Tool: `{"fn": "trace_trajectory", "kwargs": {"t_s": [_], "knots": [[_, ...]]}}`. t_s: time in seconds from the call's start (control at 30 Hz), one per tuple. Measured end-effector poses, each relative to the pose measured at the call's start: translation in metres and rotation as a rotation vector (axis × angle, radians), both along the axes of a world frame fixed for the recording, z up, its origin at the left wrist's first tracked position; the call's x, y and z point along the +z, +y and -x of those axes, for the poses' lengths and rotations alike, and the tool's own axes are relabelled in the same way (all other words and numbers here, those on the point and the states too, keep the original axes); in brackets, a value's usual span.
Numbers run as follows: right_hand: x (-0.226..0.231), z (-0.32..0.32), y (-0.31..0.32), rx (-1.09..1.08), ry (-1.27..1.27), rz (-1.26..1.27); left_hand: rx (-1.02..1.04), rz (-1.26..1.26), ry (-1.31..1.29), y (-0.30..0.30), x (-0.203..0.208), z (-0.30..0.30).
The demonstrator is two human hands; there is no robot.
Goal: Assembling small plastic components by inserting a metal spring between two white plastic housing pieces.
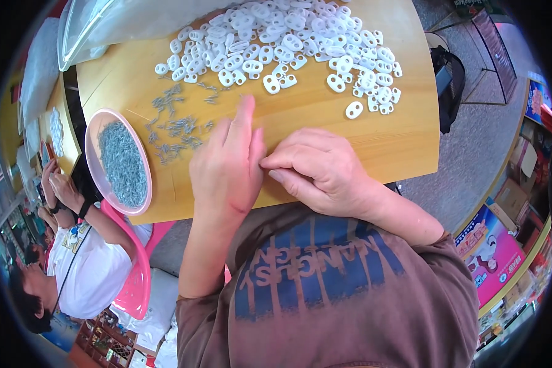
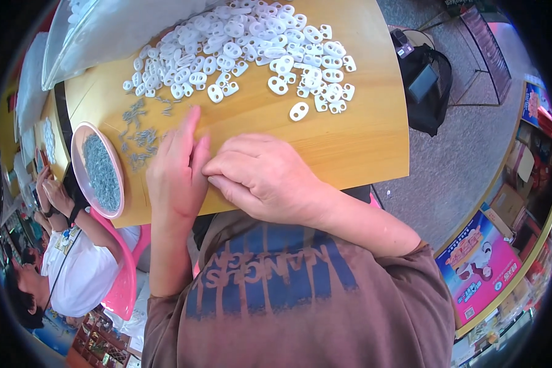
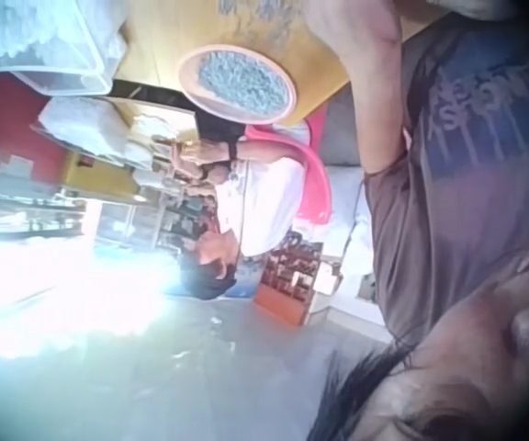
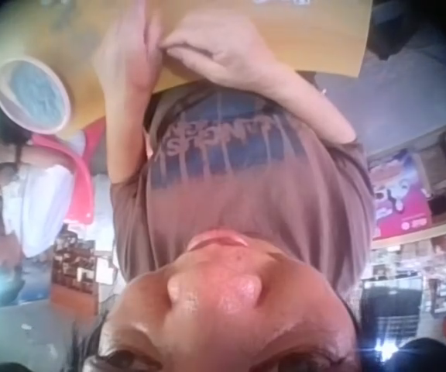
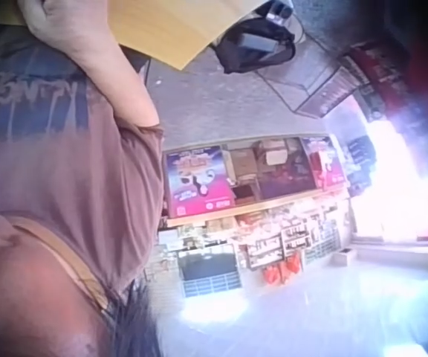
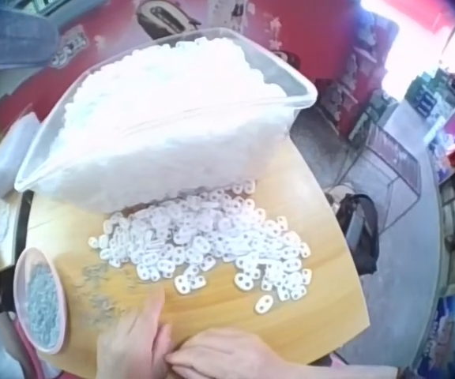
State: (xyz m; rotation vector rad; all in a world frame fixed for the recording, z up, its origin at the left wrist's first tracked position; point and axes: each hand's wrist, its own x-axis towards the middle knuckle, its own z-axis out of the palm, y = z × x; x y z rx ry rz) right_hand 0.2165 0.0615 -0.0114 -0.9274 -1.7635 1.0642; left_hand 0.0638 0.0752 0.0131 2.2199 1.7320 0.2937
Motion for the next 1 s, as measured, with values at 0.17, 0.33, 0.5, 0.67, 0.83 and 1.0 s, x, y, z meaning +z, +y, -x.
{"fn": "trace_trajectory", "kwargs": {"t_s": [0.17,0.33,0.5,0.67,0.83,1.0], "knots": [[0.0,-0.001,0.001,0.006,0.009,-0.002,-0.078,-0.099,-0.051,-0.005,-0.003,0.004],[-0.002,-0.002,0.0,0.01,0.005,0.007,-0.042,-0.023,-0.108,-0.008,0.002,0.005],[-0.005,0.0,-0.004,-0.038,0.059,-0.022,0.046,-0.097,-0.151,-0.008,0.001,0.012],[0.002,0.005,-0.005,-0.27,-0.252,-0.298,-0.047,-0.104,-0.156,-0.007,0.0,0.013],[-0.004,0.015,-0.004,-0.277,-0.455,-0.275,-0.073,-0.087,-0.051,-0.003,-0.004,0.014],[-0.006,0.018,-0.005,-0.302,-0.545,-0.295,-0.074,-0.098,0.004,-0.003,-0.003,0.018]]}}
